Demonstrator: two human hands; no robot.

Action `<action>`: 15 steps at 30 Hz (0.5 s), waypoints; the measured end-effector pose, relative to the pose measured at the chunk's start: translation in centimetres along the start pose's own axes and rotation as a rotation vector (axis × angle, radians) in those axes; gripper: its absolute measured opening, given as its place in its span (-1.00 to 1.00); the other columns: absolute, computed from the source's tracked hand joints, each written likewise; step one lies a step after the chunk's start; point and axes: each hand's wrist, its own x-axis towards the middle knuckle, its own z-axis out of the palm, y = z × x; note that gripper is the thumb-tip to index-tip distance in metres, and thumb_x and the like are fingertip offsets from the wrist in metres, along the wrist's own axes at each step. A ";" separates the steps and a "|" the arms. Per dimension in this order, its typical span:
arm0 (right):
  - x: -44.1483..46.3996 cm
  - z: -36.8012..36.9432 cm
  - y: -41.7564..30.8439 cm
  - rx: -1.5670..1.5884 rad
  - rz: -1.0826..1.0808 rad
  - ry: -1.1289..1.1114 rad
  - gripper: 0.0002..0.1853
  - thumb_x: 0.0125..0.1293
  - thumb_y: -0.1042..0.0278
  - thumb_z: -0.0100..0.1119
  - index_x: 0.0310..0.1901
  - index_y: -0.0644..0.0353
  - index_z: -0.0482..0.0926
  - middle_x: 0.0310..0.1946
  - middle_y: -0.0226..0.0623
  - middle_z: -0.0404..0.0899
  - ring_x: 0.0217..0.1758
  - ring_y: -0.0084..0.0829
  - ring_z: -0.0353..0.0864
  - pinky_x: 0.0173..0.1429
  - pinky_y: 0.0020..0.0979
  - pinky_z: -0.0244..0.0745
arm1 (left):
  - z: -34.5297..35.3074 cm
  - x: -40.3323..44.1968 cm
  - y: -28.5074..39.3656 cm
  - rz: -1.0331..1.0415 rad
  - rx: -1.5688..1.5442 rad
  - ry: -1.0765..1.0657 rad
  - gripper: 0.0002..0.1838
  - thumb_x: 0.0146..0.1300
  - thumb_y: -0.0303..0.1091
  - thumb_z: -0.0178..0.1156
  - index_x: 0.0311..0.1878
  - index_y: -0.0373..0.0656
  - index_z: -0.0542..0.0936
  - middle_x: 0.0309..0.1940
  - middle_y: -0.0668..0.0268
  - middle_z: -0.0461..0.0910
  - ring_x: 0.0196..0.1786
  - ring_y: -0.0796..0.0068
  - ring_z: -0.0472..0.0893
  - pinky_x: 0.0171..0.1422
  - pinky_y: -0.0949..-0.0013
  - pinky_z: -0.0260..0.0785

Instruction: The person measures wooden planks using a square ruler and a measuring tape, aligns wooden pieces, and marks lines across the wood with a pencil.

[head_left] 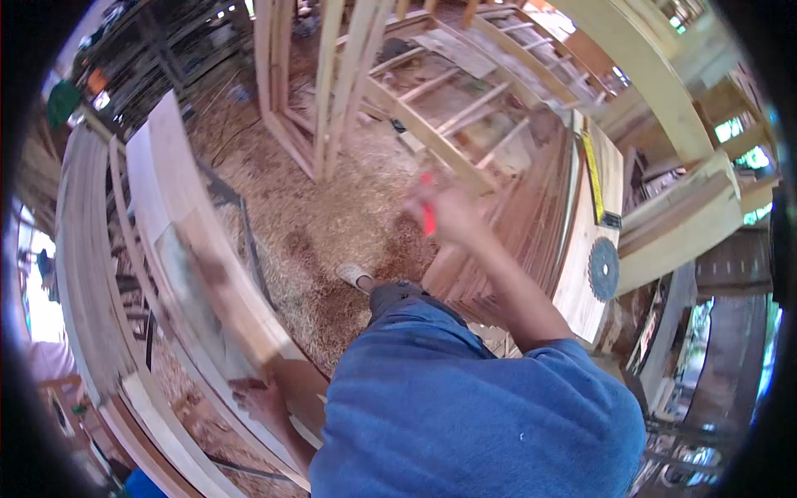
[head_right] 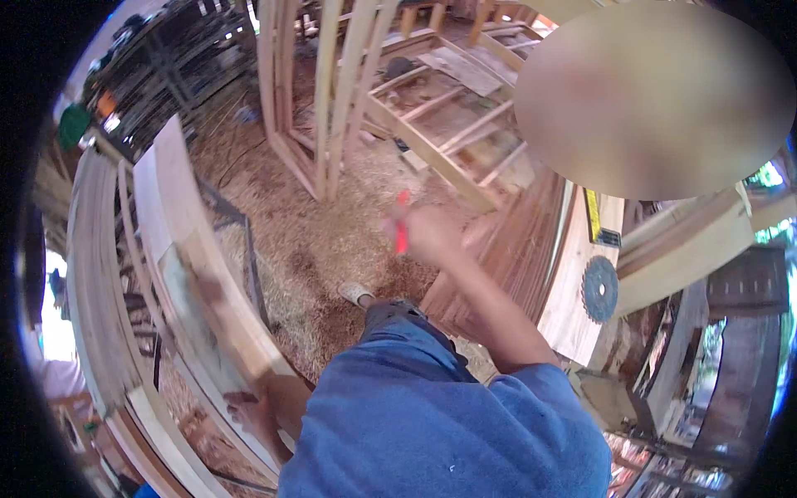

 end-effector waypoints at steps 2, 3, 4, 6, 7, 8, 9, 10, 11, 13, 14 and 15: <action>-1.2 -5.3 3.1 0.091 0.327 0.217 -0.74 0.43 0.24 0.13 0.03 0.10 0.70 -0.26 -0.09 0.71 -0.20 -0.09 0.72 -0.12 -0.13 0.57 | 0.3 0.3 -0.6 0.035 0.010 0.006 0.29 0.09 0.42 0.34 0.60 -0.32 -0.03 0.43 -0.26 0.25 0.42 -0.32 0.33 0.37 -0.31 0.34; -1.7 -8.2 3.8 0.086 0.524 0.308 -0.73 0.39 0.32 0.12 0.03 0.16 0.67 -0.22 -0.04 0.70 -0.14 -0.01 0.71 -0.06 -0.10 0.56 | 0.3 0.3 -0.6 0.041 -0.012 0.014 0.29 0.09 0.42 0.33 0.60 -0.33 -0.01 0.41 -0.26 0.26 0.42 -0.31 0.32 0.37 -0.31 0.34; -3.2 -8.1 10.0 -0.143 0.380 0.561 -0.73 0.30 0.34 0.19 0.01 0.19 0.66 -0.25 0.00 0.70 -0.14 0.05 0.71 -0.08 -0.05 0.54 | 0.3 0.2 -0.7 0.039 -0.035 0.022 0.28 0.10 0.42 0.33 0.59 -0.35 0.01 0.40 -0.26 0.28 0.43 -0.30 0.32 0.37 -0.31 0.34; -5.9 -10.3 20.1 -0.394 0.878 0.618 -0.71 0.23 0.28 0.28 -0.06 0.23 0.59 -0.25 0.05 0.71 -0.13 0.07 0.71 -0.08 0.00 0.57 | 0.4 0.3 -0.7 0.072 -0.063 0.034 0.25 0.10 0.39 0.35 0.58 -0.36 0.06 0.37 -0.27 0.32 0.44 -0.27 0.31 0.39 -0.29 0.33; -7.5 -11.9 22.9 -0.703 0.955 0.375 -0.74 0.32 0.25 0.21 -0.14 0.27 0.69 -0.29 0.00 0.71 -0.20 -0.01 0.75 -0.13 -0.02 0.62 | 1.0 0.5 -1.0 0.093 -0.064 0.039 0.23 0.09 0.37 0.37 0.57 -0.36 0.09 0.35 -0.26 0.34 0.45 -0.26 0.30 0.40 -0.27 0.31; -9.5 -10.9 28.3 -0.682 1.018 0.609 -0.63 0.35 0.07 0.24 -0.17 0.29 0.70 -0.27 -0.02 0.73 -0.18 -0.05 0.77 -0.13 -0.03 0.64 | 1.8 0.6 -1.9 0.085 -0.062 0.051 0.22 0.09 0.35 0.38 0.56 -0.35 0.12 0.33 -0.26 0.36 0.45 -0.24 0.29 0.42 -0.26 0.30; -11.3 -10.9 31.9 -0.699 0.983 0.456 -0.56 0.36 -0.05 0.24 -0.14 0.25 0.70 -0.25 -0.06 0.74 -0.18 -0.06 0.76 -0.13 -0.03 0.64 | 4.3 1.4 -3.4 0.186 -0.073 0.132 0.21 0.05 0.32 0.42 0.55 -0.35 0.15 0.31 -0.25 0.39 0.46 -0.23 0.28 0.45 -0.23 0.26; -13.2 -10.9 35.5 -0.707 0.936 0.310 -0.50 0.36 -0.17 0.25 -0.10 0.21 0.70 -0.23 -0.11 0.75 -0.19 -0.06 0.76 -0.12 -0.03 0.64 | 4.4 1.4 -4.1 0.186 -0.101 0.120 0.20 0.02 0.27 0.46 0.54 -0.33 0.17 0.31 -0.24 0.39 0.46 -0.23 0.27 0.47 -0.22 0.24; -14.6 -11.0 40.3 -0.724 0.818 0.192 -0.48 0.36 -0.24 0.25 -0.09 0.15 0.71 -0.22 -0.09 0.75 -0.20 -0.06 0.75 -0.08 0.00 0.64 | 4.4 1.4 -4.7 0.187 -0.129 0.107 0.19 -0.01 0.23 0.50 0.54 -0.32 0.19 0.31 -0.23 0.40 0.46 -0.22 0.27 0.49 -0.20 0.21; -11.3 -11.7 34.6 -0.878 0.987 0.344 -0.42 0.16 -0.27 0.41 -0.06 0.12 0.69 -0.07 -0.06 0.73 -0.04 -0.01 0.75 0.05 0.06 0.63 | 2.2 0.4 -2.5 0.064 -0.268 0.074 0.16 -0.04 0.13 0.53 0.53 -0.30 0.21 0.35 -0.21 0.37 0.46 -0.23 0.28 0.47 -0.18 0.21; -8.3 -13.2 29.2 -0.544 1.296 0.453 -0.34 0.13 -0.30 0.40 0.04 0.11 0.65 0.01 -0.08 0.72 0.05 0.05 0.72 0.17 0.09 0.57 | 1.7 0.4 -2.2 0.039 -0.328 0.141 0.15 -0.05 0.09 0.54 0.53 -0.29 0.22 0.37 -0.20 0.35 0.46 -0.23 0.28 0.45 -0.17 0.23; -7.1 -13.3 27.5 -0.564 1.276 0.403 -0.32 0.11 -0.29 0.40 0.05 0.15 0.63 -0.01 -0.07 0.73 0.02 0.08 0.73 0.10 0.08 0.60 | 1.5 0.2 -2.4 0.031 -0.312 0.136 0.15 -0.06 0.06 0.54 0.53 -0.29 0.21 0.37 -0.20 0.34 0.44 -0.23 0.29 0.43 -0.16 0.25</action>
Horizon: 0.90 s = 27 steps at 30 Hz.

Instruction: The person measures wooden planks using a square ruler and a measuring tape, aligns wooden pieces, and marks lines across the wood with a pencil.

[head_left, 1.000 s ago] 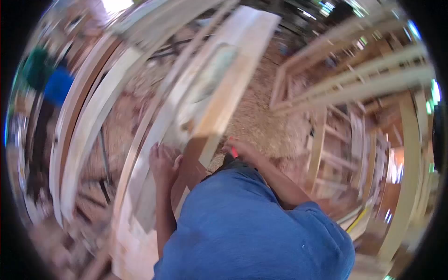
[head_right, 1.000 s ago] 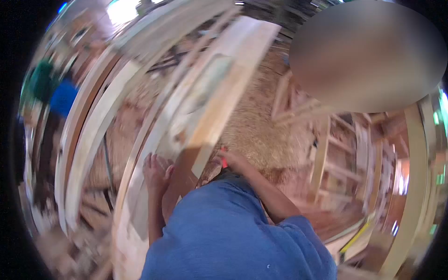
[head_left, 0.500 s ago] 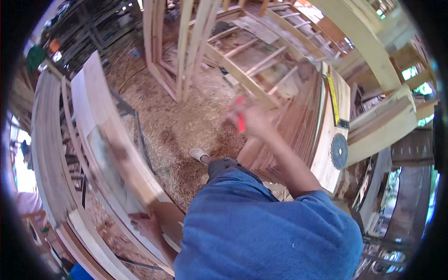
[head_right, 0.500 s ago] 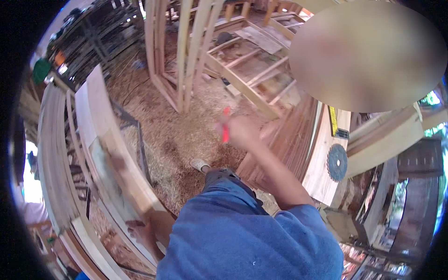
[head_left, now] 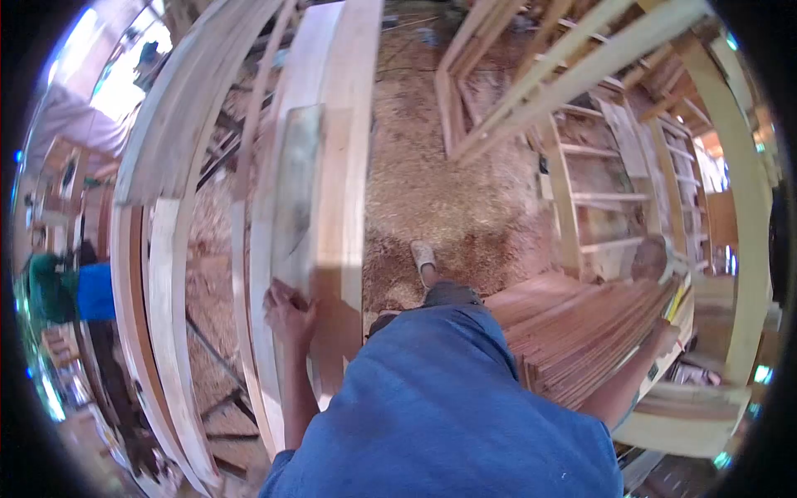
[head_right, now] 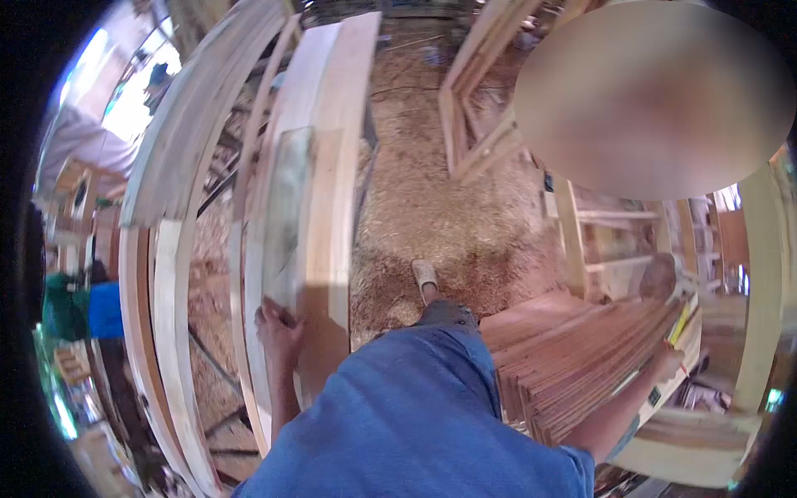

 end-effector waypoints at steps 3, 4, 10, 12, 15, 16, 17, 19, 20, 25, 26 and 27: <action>3.6 3.7 -1.9 0.132 -0.336 0.133 -0.29 0.08 -0.26 0.41 0.07 0.19 0.61 -0.11 -0.05 0.76 -0.11 0.17 0.75 -0.07 0.10 0.66 | 0.6 0.6 -1.1 0.041 -0.016 -0.022 0.18 -0.11 0.00 0.55 0.55 -0.28 0.18 0.36 -0.17 0.32 0.39 -0.21 0.33 0.38 -0.15 0.29; 3.0 3.0 -4.0 0.125 -0.390 0.156 -0.35 0.13 -0.22 0.38 0.06 0.18 0.61 -0.15 -0.03 0.76 -0.13 0.15 0.75 -0.09 0.10 0.66 | 1.3 1.1 -2.3 0.071 -0.053 -0.026 0.19 -0.12 -0.02 0.55 0.55 -0.27 0.16 0.35 -0.16 0.32 0.37 -0.20 0.35 0.36 -0.15 0.30; 0.8 3.4 -14.9 -0.113 -0.706 0.340 -0.52 0.36 -0.02 0.16 -0.11 0.38 0.57 -0.36 0.11 0.72 -0.28 0.05 0.78 -0.25 0.05 0.70 | 0.0 1.4 -2.2 0.107 -0.110 -0.053 0.19 -0.18 -0.09 0.55 0.54 -0.25 0.15 0.25 -0.09 0.36 0.28 -0.17 0.38 0.33 -0.16 0.31; 0.6 3.2 -15.2 -0.090 -0.723 0.302 -0.51 0.34 0.00 0.17 -0.14 0.42 0.60 -0.36 0.11 0.73 -0.28 0.07 0.78 -0.23 0.05 0.70 | 0.1 1.0 -2.1 0.103 -0.113 -0.053 0.19 -0.19 -0.10 0.55 0.53 -0.25 0.16 0.22 -0.08 0.37 0.27 -0.16 0.39 0.33 -0.15 0.31; 0.1 1.1 -14.9 -0.114 -0.731 0.285 -0.53 0.30 0.05 0.21 -0.18 0.45 0.65 -0.37 0.12 0.73 -0.27 0.08 0.79 -0.20 0.05 0.70 | -0.2 1.3 -1.9 0.082 -0.129 -0.057 0.21 -0.22 -0.11 0.58 0.53 -0.26 0.16 0.21 -0.06 0.37 0.27 -0.16 0.38 0.34 -0.13 0.30; -0.5 -0.2 -14.8 -0.134 -0.734 0.283 -0.54 0.29 0.07 0.22 -0.20 0.45 0.67 -0.37 0.13 0.73 -0.27 0.08 0.79 -0.19 0.05 0.70 | -0.4 1.3 -2.0 0.080 -0.142 -0.066 0.21 -0.23 -0.12 0.58 0.53 -0.27 0.17 0.21 -0.06 0.38 0.27 -0.16 0.38 0.35 -0.12 0.30; -1.4 -1.5 -14.9 -0.095 -0.764 0.251 -0.56 0.28 0.08 0.24 -0.20 0.43 0.69 -0.37 0.12 0.73 -0.26 0.08 0.79 -0.18 0.05 0.70 | -0.5 1.4 -2.1 0.076 -0.157 -0.073 0.21 -0.24 -0.12 0.59 0.52 -0.28 0.18 0.21 -0.07 0.38 0.27 -0.16 0.38 0.36 -0.11 0.30; -3.7 -4.2 -15.4 -0.022 -0.827 0.183 -0.60 0.26 0.10 0.27 -0.20 0.37 0.73 -0.36 0.10 0.74 -0.25 0.09 0.79 -0.16 0.04 0.69 | -1.3 2.2 -2.9 0.053 -0.262 -0.174 0.23 -0.24 -0.12 0.61 0.53 -0.31 0.19 0.25 -0.08 0.37 0.33 -0.15 0.36 0.42 -0.07 0.27; -2.0 -1.0 -15.8 0.160 -0.946 0.146 -0.67 0.26 0.18 0.27 -0.15 0.31 0.73 -0.36 0.01 0.75 -0.29 0.04 0.77 -0.18 0.00 0.66 | -1.7 2.6 -3.6 0.043 -0.315 -0.223 0.24 -0.25 -0.12 0.62 0.53 -0.32 0.19 0.27 -0.09 0.37 0.35 -0.14 0.35 0.44 -0.05 0.26; -11.2 -0.9 -21.1 0.861 -0.875 -0.917 -0.70 0.41 0.39 0.20 0.14 0.20 0.65 -0.39 -0.48 0.57 -0.37 -0.62 0.51 -0.29 -0.43 0.45 | -0.2 4.2 -8.7 -0.008 -0.700 -0.289 0.27 -0.22 -0.12 0.61 0.57 -0.37 0.14 0.37 -0.08 0.33 0.40 -0.01 0.39 0.42 0.11 0.33; -16.0 -3.9 -22.1 0.968 -0.752 -1.053 -0.72 0.43 0.35 0.23 0.12 0.18 0.65 -0.44 -0.49 0.55 -0.46 -0.67 0.48 -0.37 -0.54 0.37 | 1.1 4.1 -8.6 -0.064 -0.857 -0.323 0.27 -0.21 -0.12 0.60 0.57 -0.37 0.13 0.33 -0.06 0.36 0.35 0.01 0.43 0.36 0.14 0.39; -19.5 -5.5 -23.0 1.113 -0.638 -1.283 -0.74 0.44 0.32 0.27 0.08 0.20 0.63 -0.45 -0.48 0.54 -0.50 -0.64 0.49 -0.41 -0.54 0.37 | 0.9 3.9 -6.9 -0.037 -0.699 -0.347 0.27 -0.20 -0.13 0.59 0.58 -0.35 0.12 0.29 -0.06 0.37 0.32 0.01 0.44 0.32 0.15 0.40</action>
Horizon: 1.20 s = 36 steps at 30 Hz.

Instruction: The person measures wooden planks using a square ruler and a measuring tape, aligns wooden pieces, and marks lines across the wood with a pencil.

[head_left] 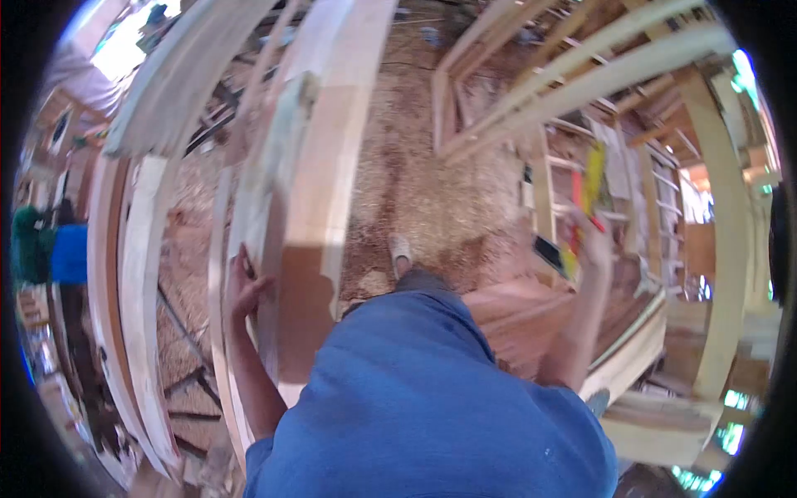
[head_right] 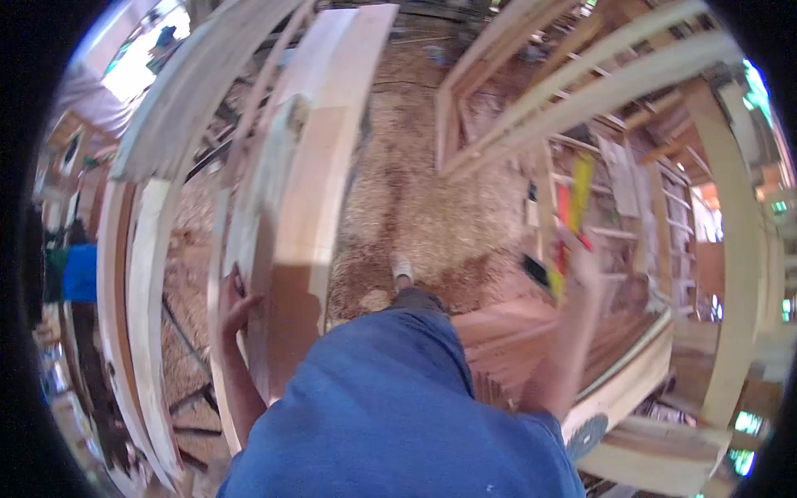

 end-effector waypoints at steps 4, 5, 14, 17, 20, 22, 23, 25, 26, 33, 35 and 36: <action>-1.0 9.1 -3.4 0.304 0.008 -0.217 -0.76 0.51 0.33 0.16 0.09 0.24 0.51 -0.47 -0.41 0.48 -0.51 -0.54 0.46 -0.43 -0.49 0.39 | 0.7 -1.2 2.6 0.079 0.345 0.056 0.23 -0.15 -0.17 0.53 0.61 -0.27 0.10 0.16 -0.06 0.39 0.22 -0.04 0.46 0.22 0.09 0.43; -0.7 10.2 -3.2 0.327 0.019 -0.264 -0.76 0.53 0.31 0.14 0.11 0.24 0.50 -0.47 -0.41 0.47 -0.51 -0.53 0.45 -0.42 -0.49 0.38 | 1.1 -1.3 1.4 0.119 0.351 0.087 0.21 -0.14 -0.18 0.52 0.61 -0.26 0.10 0.13 -0.06 0.39 0.20 -0.07 0.46 0.21 0.05 0.42; -1.1 18.5 -2.0 0.563 0.121 -0.651 -0.65 0.53 0.24 0.16 0.21 0.25 0.48 -0.46 -0.38 0.46 -0.50 -0.52 0.44 -0.42 -0.48 0.36 | 4.6 -3.2 4.7 0.083 0.637 0.342 0.14 -0.10 -0.06 0.51 0.57 -0.16 0.18 0.32 -0.12 0.35 0.36 -0.18 0.34 0.40 -0.18 0.25; -2.0 19.6 -2.7 0.532 0.038 -0.714 -0.63 0.52 0.23 0.17 0.21 0.28 0.48 -0.44 -0.37 0.46 -0.51 -0.50 0.43 -0.44 -0.45 0.32 | 4.6 -3.7 5.1 0.071 0.643 0.351 0.14 -0.10 -0.04 0.51 0.57 -0.18 0.19 0.35 -0.13 0.34 0.38 -0.18 0.33 0.41 -0.18 0.24; -3.0 18.5 -3.5 0.488 -0.012 -0.674 -0.63 0.51 0.24 0.18 0.20 0.29 0.48 -0.44 -0.36 0.46 -0.52 -0.49 0.43 -0.45 -0.44 0.32 | 4.7 -3.3 4.8 0.074 0.648 0.359 0.15 -0.10 -0.02 0.52 0.56 -0.20 0.20 0.35 -0.14 0.34 0.39 -0.18 0.34 0.41 -0.17 0.23; -3.5 17.3 -3.5 0.513 -0.029 -0.637 -0.63 0.50 0.25 0.18 0.19 0.30 0.48 -0.44 -0.36 0.46 -0.52 -0.49 0.43 -0.45 -0.44 0.32 | 4.8 -3.2 5.0 0.083 0.649 0.365 0.15 -0.10 -0.02 0.52 0.56 -0.20 0.19 0.36 -0.15 0.33 0.39 -0.19 0.34 0.41 -0.18 0.23; -3.9 16.5 -3.4 0.554 -0.036 -0.626 -0.64 0.50 0.25 0.18 0.18 0.30 0.48 -0.44 -0.35 0.46 -0.52 -0.49 0.43 -0.45 -0.44 0.32 | 4.8 -3.3 5.1 0.088 0.648 0.370 0.16 -0.10 -0.01 0.52 0.56 -0.20 0.19 0.36 -0.16 0.33 0.39 -0.19 0.34 0.41 -0.18 0.23; -4.9 15.5 -3.2 0.646 -0.048 -0.622 -0.65 0.49 0.27 0.17 0.18 0.30 0.48 -0.45 -0.33 0.46 -0.52 -0.48 0.43 -0.45 -0.44 0.33 | 4.8 -3.5 5.2 0.100 0.665 0.367 0.16 -0.09 0.00 0.51 0.57 -0.20 0.18 0.36 -0.19 0.32 0.39 -0.20 0.34 0.40 -0.19 0.23; -5.5 15.4 -3.1 0.667 -0.052 -0.602 -0.65 0.50 0.27 0.16 0.18 0.29 0.48 -0.45 -0.33 0.45 -0.52 -0.48 0.43 -0.45 -0.43 0.33 | 4.8 -3.5 5.1 0.102 0.664 0.362 0.16 -0.09 0.01 0.52 0.57 -0.20 0.18 0.36 -0.19 0.32 0.39 -0.20 0.35 0.40 -0.19 0.24; -7.8 20.3 -1.8 0.548 -0.032 -0.547 -0.73 0.55 0.32 0.10 0.16 0.25 0.51 -0.49 -0.38 0.47 -0.51 -0.53 0.43 -0.40 -0.47 0.36 | 5.3 -1.9 3.6 0.356 0.691 0.393 -0.08 0.05 -0.05 0.49 0.45 -0.24 0.38 0.31 -0.22 0.38 0.39 -0.22 0.37 0.44 -0.15 0.24; -8.5 23.0 -1.8 0.361 -0.008 -0.715 -0.76 0.55 0.35 0.11 0.14 0.25 0.53 -0.49 -0.39 0.49 -0.48 -0.56 0.45 -0.40 -0.50 0.36 | 5.9 -2.0 7.7 0.502 0.472 0.383 -0.22 0.12 -0.12 0.46 0.37 -0.27 0.46 0.30 -0.20 0.41 0.40 -0.18 0.38 0.47 -0.08 0.25; -9.1 24.4 -1.7 0.267 -0.001 -0.804 -0.77 0.54 0.37 0.12 0.13 0.25 0.54 -0.49 -0.40 0.50 -0.47 -0.58 0.46 -0.39 -0.52 0.36 | 6.7 -3.2 13.1 0.536 0.242 0.364 -0.30 0.15 -0.17 0.44 0.32 -0.29 0.50 0.29 -0.18 0.43 0.41 -0.14 0.39 0.48 -0.02 0.26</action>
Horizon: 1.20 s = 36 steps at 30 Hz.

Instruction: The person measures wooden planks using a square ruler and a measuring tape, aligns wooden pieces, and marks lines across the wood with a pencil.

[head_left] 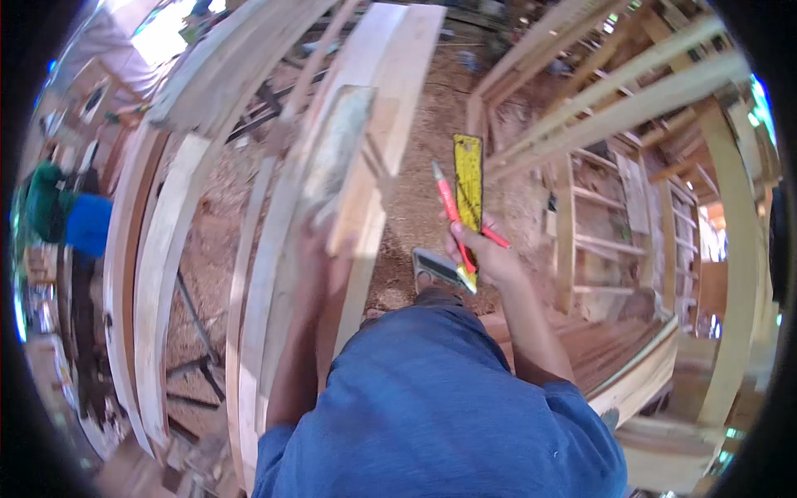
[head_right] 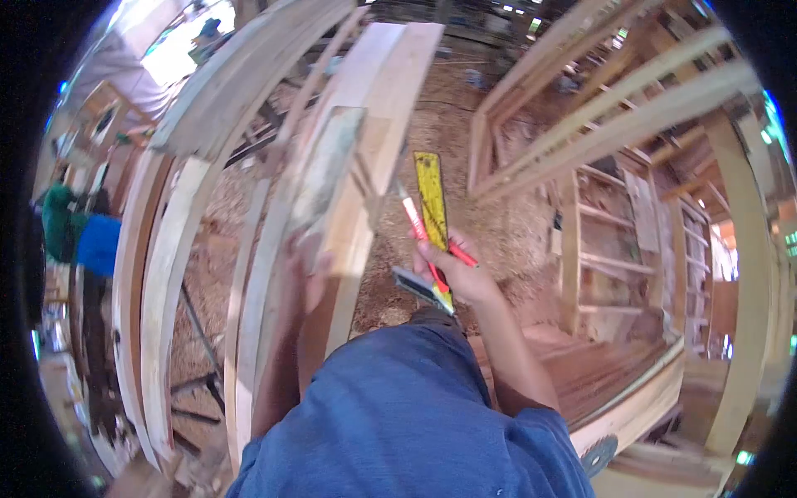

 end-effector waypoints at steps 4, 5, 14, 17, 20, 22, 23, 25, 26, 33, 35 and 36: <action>2.1 5.6 1.2 -0.477 -0.200 -0.103 -0.74 0.51 0.34 0.16 0.12 0.25 0.55 -0.34 -0.30 0.61 -0.38 -0.50 0.57 -0.28 -0.43 0.48 | -0.8 2.1 9.7 0.073 -0.410 -0.004 -0.54 0.34 -0.28 0.30 0.22 -0.32 0.55 0.15 -0.01 0.58 0.26 0.15 0.56 0.38 0.17 0.38; 2.8 6.3 2.0 -0.603 -0.380 -0.093 -0.71 0.45 0.35 0.17 0.13 0.23 0.54 -0.27 -0.21 0.62 -0.28 -0.33 0.61 -0.17 -0.30 0.51 | -0.9 2.1 10.9 -0.041 -0.502 -0.009 -0.59 0.37 -0.30 0.27 0.19 -0.32 0.56 0.10 0.04 0.61 0.20 0.20 0.60 0.34 0.21 0.40; 4.7 7.3 2.6 -1.253 -0.902 -0.007 -0.51 0.26 0.41 0.19 0.24 0.21 0.45 0.00 0.05 0.53 0.06 0.09 0.55 0.13 -0.03 0.48 | 0.0 1.5 9.9 -0.426 -1.146 0.172 -0.76 0.54 -0.43 0.05 0.04 -0.36 0.65 -0.05 0.25 0.70 -0.01 0.52 0.67 0.13 0.44 0.49; 4.5 8.0 1.8 -1.225 -0.862 0.010 -0.40 0.16 0.37 0.33 0.27 0.21 0.44 0.00 0.03 0.52 0.07 0.07 0.54 0.15 -0.04 0.48 | -0.6 1.1 9.6 -0.508 -1.274 0.179 -0.78 0.53 -0.45 0.08 0.04 -0.37 0.63 -0.07 0.25 0.69 -0.02 0.53 0.67 0.12 0.44 0.50; 4.6 8.2 1.5 -1.215 -0.890 0.000 -0.27 0.04 0.35 0.45 0.30 0.18 0.42 -0.02 -0.01 0.51 0.08 0.06 0.54 0.15 -0.04 0.48 | -1.0 0.9 9.1 -0.517 -1.276 0.185 -0.80 0.52 -0.47 0.11 0.05 -0.37 0.62 -0.08 0.25 0.69 -0.02 0.52 0.67 0.12 0.42 0.51; 4.6 8.0 1.7 -1.215 -0.931 -0.012 -0.22 0.01 0.32 0.48 0.33 0.15 0.41 -0.03 -0.03 0.51 0.07 0.05 0.54 0.14 -0.04 0.49 | -1.3 0.9 9.2 -0.495 -1.283 0.179 -0.80 0.50 -0.49 0.13 0.06 -0.37 0.62 -0.07 0.24 0.69 -0.01 0.51 0.67 0.14 0.41 0.51; 4.6 8.0 1.7 -1.207 -0.947 -0.013 -0.21 0.02 0.30 0.49 0.35 0.14 0.40 -0.03 -0.04 0.51 0.07 0.05 0.54 0.14 -0.04 0.49 | -1.6 1.0 9.3 -0.475 -1.302 0.177 -0.81 0.49 -0.50 0.14 0.06 -0.37 0.62 -0.06 0.23 0.69 0.00 0.51 0.67 0.14 0.41 0.51; 4.5 7.9 1.7 -1.196 -0.949 -0.027 -0.20 0.05 0.27 0.49 0.37 0.11 0.40 -0.03 -0.05 0.52 0.06 0.06 0.54 0.14 -0.03 0.49 | -2.1 1.2 9.6 -0.451 -1.337 0.177 -0.80 0.47 -0.51 0.16 0.07 -0.37 0.63 -0.03 0.21 0.70 0.02 0.50 0.68 0.16 0.41 0.51; 4.3 7.9 1.7 -1.195 -0.935 -0.041 -0.21 0.08 0.25 0.49 0.38 0.11 0.40 -0.04 -0.05 0.52 0.05 0.06 0.55 0.14 -0.03 0.49 | -2.3 1.2 9.8 -0.447 -1.353 0.180 -0.79 0.46 -0.51 0.17 0.07 -0.37 0.63 -0.01 0.20 0.70 0.03 0.49 0.68 0.17 0.42 0.51; 2.9 7.6 1.8 -1.147 -0.861 -0.056 -0.33 0.21 0.18 0.47 0.32 0.18 0.45 0.01 0.03 0.56 0.07 0.10 0.56 0.20 -0.02 0.45 | -4.8 1.9 10.2 -0.362 -1.322 0.254 -0.78 0.42 -0.53 0.23 0.07 -0.35 0.67 0.02 0.17 0.72 0.01 0.46 0.71 0.17 0.38 0.56; 2.6 7.0 2.4 -1.108 -0.888 0.037 -0.38 0.24 0.24 0.43 0.30 0.22 0.45 0.01 0.02 0.56 0.08 0.07 0.56 0.21 -0.04 0.45 | -5.2 2.3 10.1 -0.345 -1.321 0.299 -0.76 0.39 -0.53 0.27 0.08 -0.35 0.68 0.00 0.18 0.73 -0.03 0.49 0.72 0.15 0.40 0.57; 2.7 6.2 2.9 -1.082 -0.909 0.109 -0.42 0.27 0.28 0.39 0.28 0.24 0.46 -0.01 0.01 0.57 0.08 0.05 0.57 0.21 -0.05 0.44 | -5.6 2.4 9.9 -0.364 -1.313 0.319 -0.76 0.39 -0.53 0.27 0.08 -0.36 0.67 -0.01 0.18 0.73 -0.03 0.48 0.72 0.15 0.39 0.57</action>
